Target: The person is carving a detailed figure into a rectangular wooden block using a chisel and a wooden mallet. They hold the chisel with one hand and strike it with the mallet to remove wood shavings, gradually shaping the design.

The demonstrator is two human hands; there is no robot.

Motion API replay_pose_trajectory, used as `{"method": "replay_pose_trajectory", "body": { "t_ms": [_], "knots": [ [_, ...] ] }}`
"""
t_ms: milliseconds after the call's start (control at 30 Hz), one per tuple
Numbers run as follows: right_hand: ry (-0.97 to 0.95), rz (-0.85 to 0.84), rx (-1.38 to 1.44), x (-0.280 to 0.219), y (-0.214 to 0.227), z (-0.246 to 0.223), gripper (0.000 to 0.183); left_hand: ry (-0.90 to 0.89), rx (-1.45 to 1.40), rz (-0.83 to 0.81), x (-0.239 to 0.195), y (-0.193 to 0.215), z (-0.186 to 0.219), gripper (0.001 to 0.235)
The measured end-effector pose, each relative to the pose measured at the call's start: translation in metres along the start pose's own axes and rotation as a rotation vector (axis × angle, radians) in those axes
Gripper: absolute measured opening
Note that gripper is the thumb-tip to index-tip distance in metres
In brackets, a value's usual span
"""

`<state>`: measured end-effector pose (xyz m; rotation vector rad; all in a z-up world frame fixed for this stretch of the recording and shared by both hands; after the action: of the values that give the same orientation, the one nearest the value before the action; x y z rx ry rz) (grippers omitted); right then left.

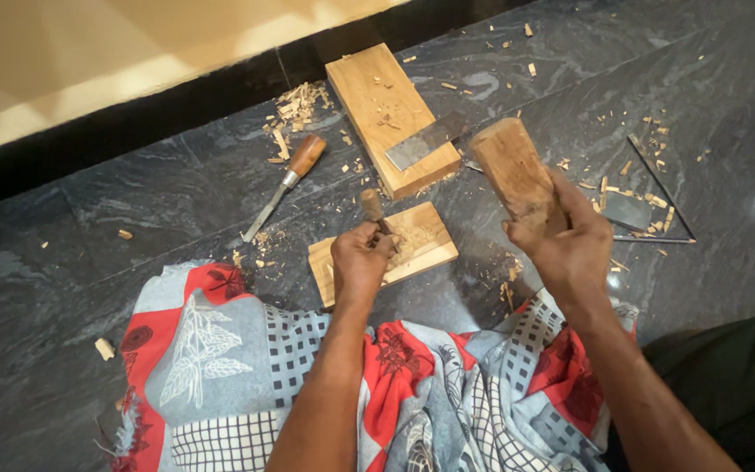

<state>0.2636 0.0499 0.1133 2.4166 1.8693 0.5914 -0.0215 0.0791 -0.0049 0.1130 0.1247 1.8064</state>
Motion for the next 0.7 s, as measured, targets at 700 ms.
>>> {"method": "replay_pose_trajectory", "body": {
  "t_ms": [700],
  "knots": [
    [0.658,-0.224,-0.896,0.014,-0.046,-0.082,0.076,-0.517,0.371,-0.089,-0.023,-0.025,0.075,0.009]
  ]
}}
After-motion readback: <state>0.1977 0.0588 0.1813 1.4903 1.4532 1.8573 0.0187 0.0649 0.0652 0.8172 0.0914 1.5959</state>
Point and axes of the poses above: each hand's wrist, its own x-axis towards the middle knuckle, its own y-axis out of the back of the hand, z = x × y, the point moved 8 cm from there along x, towards the middle knuckle, and after that the axes turned 6 degrees about -x, right-handed, at the moved point
